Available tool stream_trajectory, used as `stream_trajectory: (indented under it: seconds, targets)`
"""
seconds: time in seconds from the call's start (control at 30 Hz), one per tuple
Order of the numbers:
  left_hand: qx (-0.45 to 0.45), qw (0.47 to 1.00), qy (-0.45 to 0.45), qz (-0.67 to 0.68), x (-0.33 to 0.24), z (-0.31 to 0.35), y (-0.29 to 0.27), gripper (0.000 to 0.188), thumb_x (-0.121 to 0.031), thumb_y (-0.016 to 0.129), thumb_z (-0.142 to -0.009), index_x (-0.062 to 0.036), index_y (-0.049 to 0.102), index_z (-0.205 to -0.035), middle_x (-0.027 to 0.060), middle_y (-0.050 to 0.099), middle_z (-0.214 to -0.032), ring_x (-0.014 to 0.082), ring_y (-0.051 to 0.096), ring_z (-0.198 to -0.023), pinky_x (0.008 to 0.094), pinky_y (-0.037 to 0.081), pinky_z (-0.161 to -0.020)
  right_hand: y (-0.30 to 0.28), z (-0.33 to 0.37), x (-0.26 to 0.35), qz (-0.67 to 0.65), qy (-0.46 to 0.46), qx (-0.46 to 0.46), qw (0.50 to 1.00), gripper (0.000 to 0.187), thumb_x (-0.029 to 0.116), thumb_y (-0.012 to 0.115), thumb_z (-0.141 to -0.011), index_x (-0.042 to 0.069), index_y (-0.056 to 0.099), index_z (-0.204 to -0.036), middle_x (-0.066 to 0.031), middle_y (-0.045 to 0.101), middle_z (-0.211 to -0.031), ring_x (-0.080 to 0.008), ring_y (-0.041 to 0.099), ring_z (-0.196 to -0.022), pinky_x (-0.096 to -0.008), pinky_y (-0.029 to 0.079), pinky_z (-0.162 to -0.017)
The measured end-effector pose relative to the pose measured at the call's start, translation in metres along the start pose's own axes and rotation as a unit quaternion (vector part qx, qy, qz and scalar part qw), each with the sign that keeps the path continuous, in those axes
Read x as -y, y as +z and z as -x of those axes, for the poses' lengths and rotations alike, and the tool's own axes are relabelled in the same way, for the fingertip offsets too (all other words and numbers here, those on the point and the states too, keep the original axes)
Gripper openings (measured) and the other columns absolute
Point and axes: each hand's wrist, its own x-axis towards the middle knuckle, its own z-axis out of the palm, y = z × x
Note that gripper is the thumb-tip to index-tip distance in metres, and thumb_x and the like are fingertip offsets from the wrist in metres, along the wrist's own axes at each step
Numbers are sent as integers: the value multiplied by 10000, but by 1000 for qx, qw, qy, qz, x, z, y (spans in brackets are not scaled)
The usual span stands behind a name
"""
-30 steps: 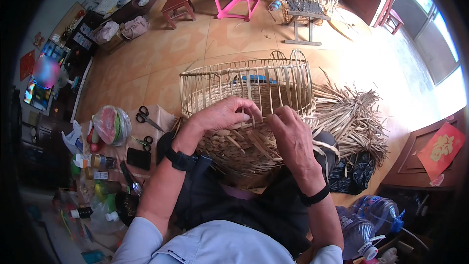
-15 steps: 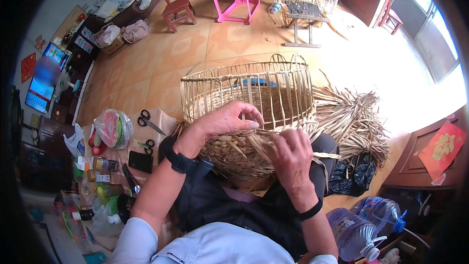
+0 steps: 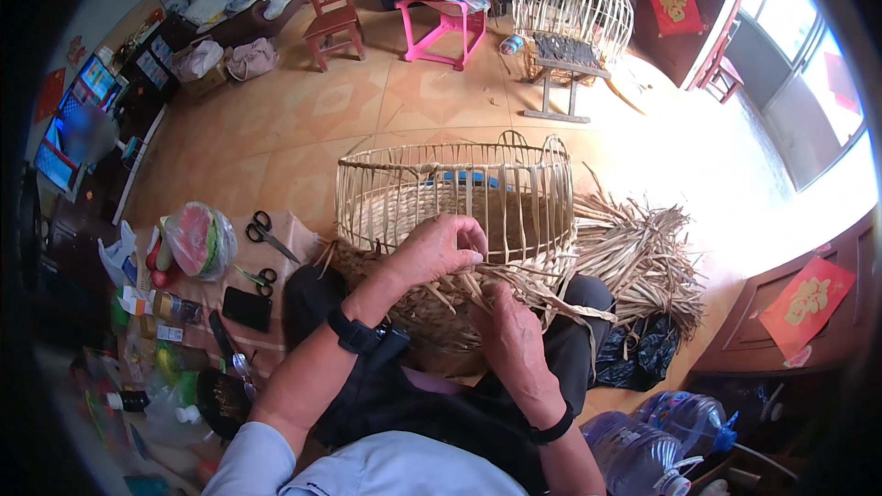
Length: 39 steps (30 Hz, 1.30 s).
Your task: Manually weaving and assembling a large bamboo basket by hand.
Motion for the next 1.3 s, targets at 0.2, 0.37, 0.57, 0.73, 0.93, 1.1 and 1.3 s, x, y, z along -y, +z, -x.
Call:
stream_trajectory:
  seconds: [0.2,0.37,0.57,0.73,0.93,1.1,1.3]
  targets:
    - [-16,1000,-5,10,3,-2,5,130,-51,746,-830,-42,731,-959,76,736,-793,171,712,-710,338,571,-649,-15,-1,7,103,31,65,992,158,177,654,-1001,28,610,-1027,-227,692,-891,-430,696,-852,-502,533,-714]
    - [-43,999,15,7,5,-2,8,120,-49,755,-810,-40,741,-928,91,746,-805,184,725,-720,347,580,-659,-28,-13,38,266,-150,47,951,82,104,673,-915,58,618,-955,-126,629,-888,-330,665,-859,-458,511,-685]
    - [-44,998,45,-9,13,-5,8,132,-75,758,-841,-26,749,-963,134,757,-865,248,748,-820,374,586,-736,-53,-70,39,269,-298,10,916,71,78,682,-855,60,651,-916,-67,575,-853,-279,594,-850,-421,488,-663]
    - [-29,999,39,6,14,-7,3,171,-148,756,-893,-20,740,-1006,159,758,-918,277,739,-894,390,576,-805,-37,-76,11,235,-162,-8,958,61,135,678,-913,75,665,-910,-117,638,-799,-341,661,-794,-453,504,-645]
    - [0,1000,-7,6,2,3,2,208,-195,789,-867,-40,724,-990,148,724,-864,274,716,-843,403,557,-770,-25,-62,-7,214,-50,15,976,266,268,679,-974,63,634,-810,-194,627,-655,-420,662,-665,-503,491,-588]
    - [-60,998,4,-35,-2,8,11,232,-189,818,-816,-43,710,-960,137,691,-834,273,696,-805,403,552,-747,-23,-59,-10,224,-60,28,972,281,270,659,-998,55,590,-831,-201,616,-654,-429,648,-659,-518,467,-580]
    - [-115,991,-3,-71,-5,11,20,184,-158,784,-814,-41,711,-936,158,700,-827,338,709,-837,450,559,-791,-27,-51,-3,203,-88,18,975,282,257,635,-1022,49,513,-876,-195,595,-694,-433,624,-693,-530,443,-599]
